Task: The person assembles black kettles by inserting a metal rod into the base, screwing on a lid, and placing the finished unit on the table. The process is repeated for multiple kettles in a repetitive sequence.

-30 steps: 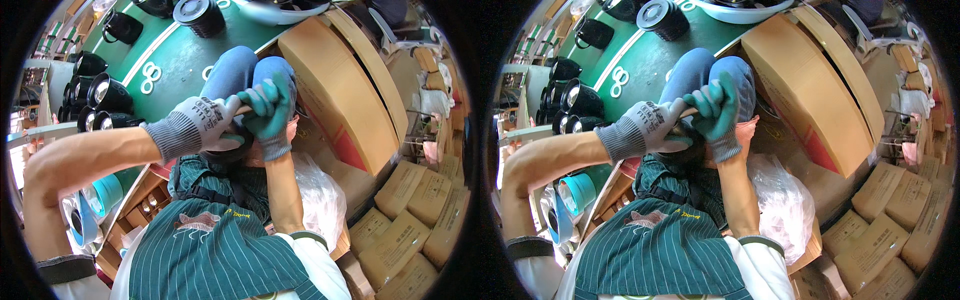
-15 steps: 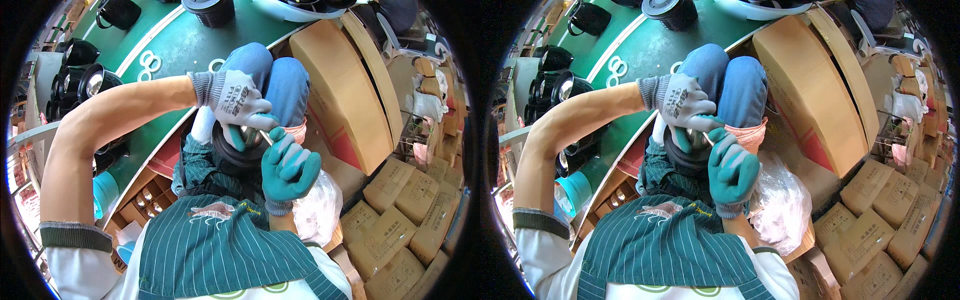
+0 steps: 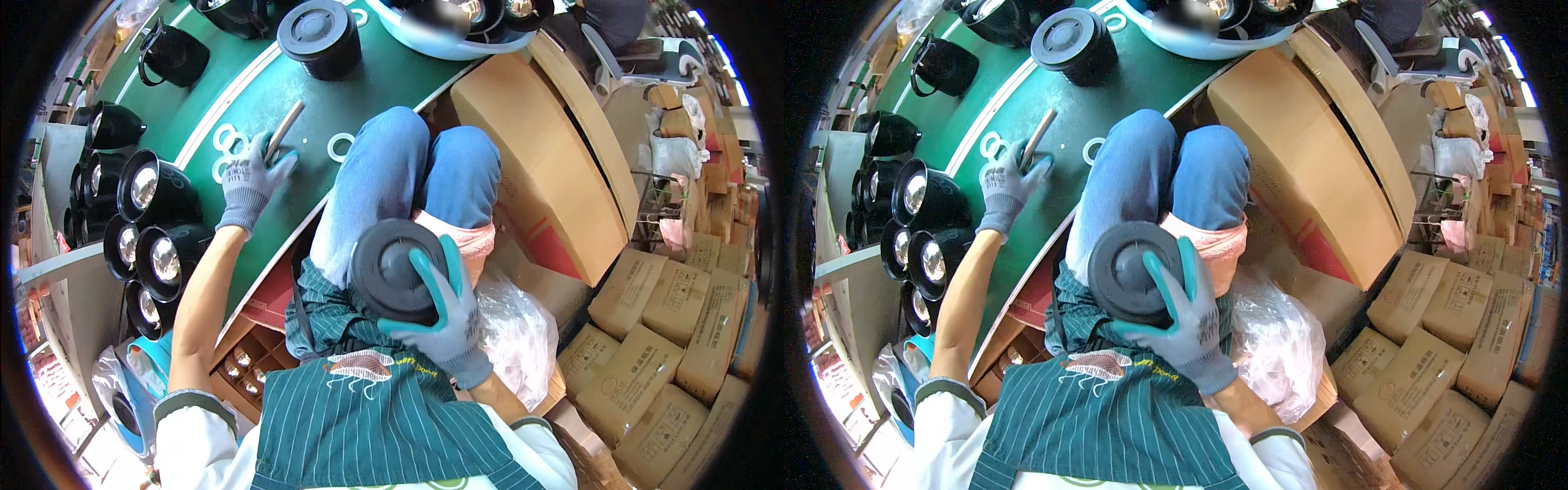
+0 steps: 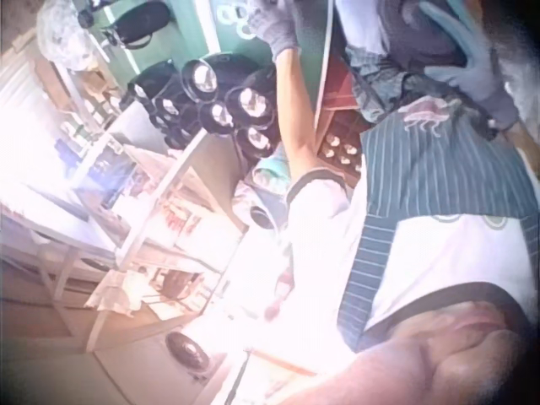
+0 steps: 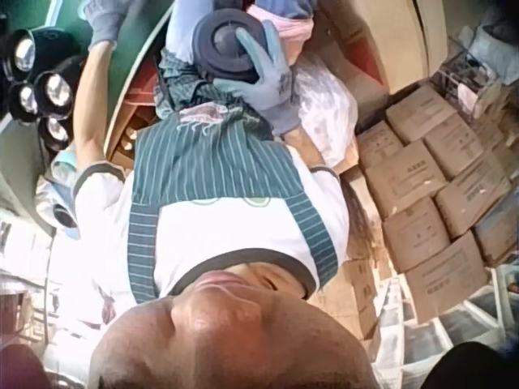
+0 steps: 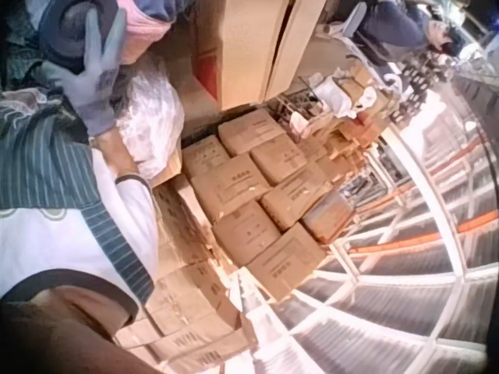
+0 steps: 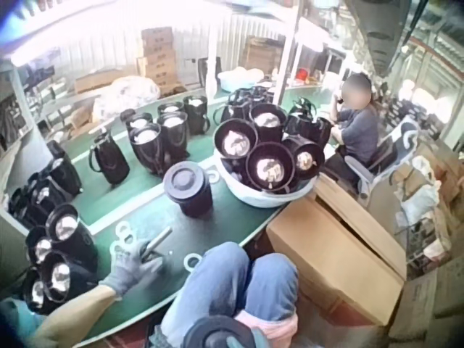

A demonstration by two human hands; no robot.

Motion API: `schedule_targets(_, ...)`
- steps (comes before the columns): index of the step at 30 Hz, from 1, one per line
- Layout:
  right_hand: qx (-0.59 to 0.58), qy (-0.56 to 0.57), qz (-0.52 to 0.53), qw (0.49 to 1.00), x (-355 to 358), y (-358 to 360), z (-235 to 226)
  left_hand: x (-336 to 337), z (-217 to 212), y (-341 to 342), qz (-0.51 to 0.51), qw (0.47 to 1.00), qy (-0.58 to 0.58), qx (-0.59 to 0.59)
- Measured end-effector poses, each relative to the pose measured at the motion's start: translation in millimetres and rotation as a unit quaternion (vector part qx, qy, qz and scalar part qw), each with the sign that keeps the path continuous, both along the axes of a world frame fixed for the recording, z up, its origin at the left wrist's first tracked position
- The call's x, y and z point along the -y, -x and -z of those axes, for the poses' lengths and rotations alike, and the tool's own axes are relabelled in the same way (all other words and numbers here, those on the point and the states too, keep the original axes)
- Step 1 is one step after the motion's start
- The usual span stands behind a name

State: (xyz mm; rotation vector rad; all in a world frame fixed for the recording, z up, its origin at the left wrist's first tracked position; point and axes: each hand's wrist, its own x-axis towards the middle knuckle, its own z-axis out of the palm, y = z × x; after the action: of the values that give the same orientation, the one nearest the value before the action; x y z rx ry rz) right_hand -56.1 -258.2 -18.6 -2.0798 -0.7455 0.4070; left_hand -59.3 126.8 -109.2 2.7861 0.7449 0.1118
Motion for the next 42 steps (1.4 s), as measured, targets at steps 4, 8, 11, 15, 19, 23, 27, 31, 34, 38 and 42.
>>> schedule_targets(4, 0.068, -0.043, -0.018, 0.997, 13.7, 26.7, -12.7, -11.9, 44.5, 19.2, -0.013, 0.996, -0.084, -0.015)
schedule_targets(8, 0.196, -0.048, -0.097, 0.975, 24.4, 36.0, -12.5, -1.5, 16.8, -2.5, -0.036, 0.988, -0.012, -0.152)
schedule_targets(11, 0.179, -0.083, -0.105, 0.975, 20.4, 16.4, -27.1, 10.0, -11.7, 2.7, -0.063, 0.985, 0.002, -0.163)
schedule_targets(15, 0.047, -0.208, 0.032, 0.976, 0.5, -32.0, -70.1, 16.3, -47.0, 69.1, 0.178, 0.964, 0.045, 0.192)
schedule_targets(19, -0.398, -0.449, 0.101, 0.793, -17.5, -73.6, -5.6, 57.2, -100.9, 101.2, 0.222, 0.937, 0.175, 0.204)
schedule_targets(23, -0.604, -0.433, 0.027, 0.668, -128.3, -86.2, -19.0, 69.9, -99.2, 109.0, -0.073, 0.756, 0.48, 0.438)
schedule_targets(27, -0.573, -0.373, -0.09, 0.724, -171.9, -112.5, 12.7, -6.7, -205.0, 51.5, 0.093, 0.943, -0.067, 0.312)
schedule_targets(31, -0.578, -0.301, -0.12, 0.749, -170.0, -116.5, -4.8, -120.3, -196.7, -3.4, -0.043, 0.987, -0.043, 0.149)
schedule_targets(34, -0.554, -0.307, -0.105, 0.767, -160.8, -128.1, 10.1, -209.1, -131.8, -25.2, -0.089, 0.99, -0.094, 0.053)
schedule_targets(38, -0.507, -0.301, -0.062, 0.805, -136.4, -152.5, -1.1, -265.1, -85.1, -51.3, -0.107, 0.985, -0.135, 0.024)
schedule_targets(42, -0.504, -0.288, -0.047, 0.813, -121.3, -168.9, 22.1, -234.2, -122.6, -93.7, -0.118, 0.95, -0.253, -0.137)
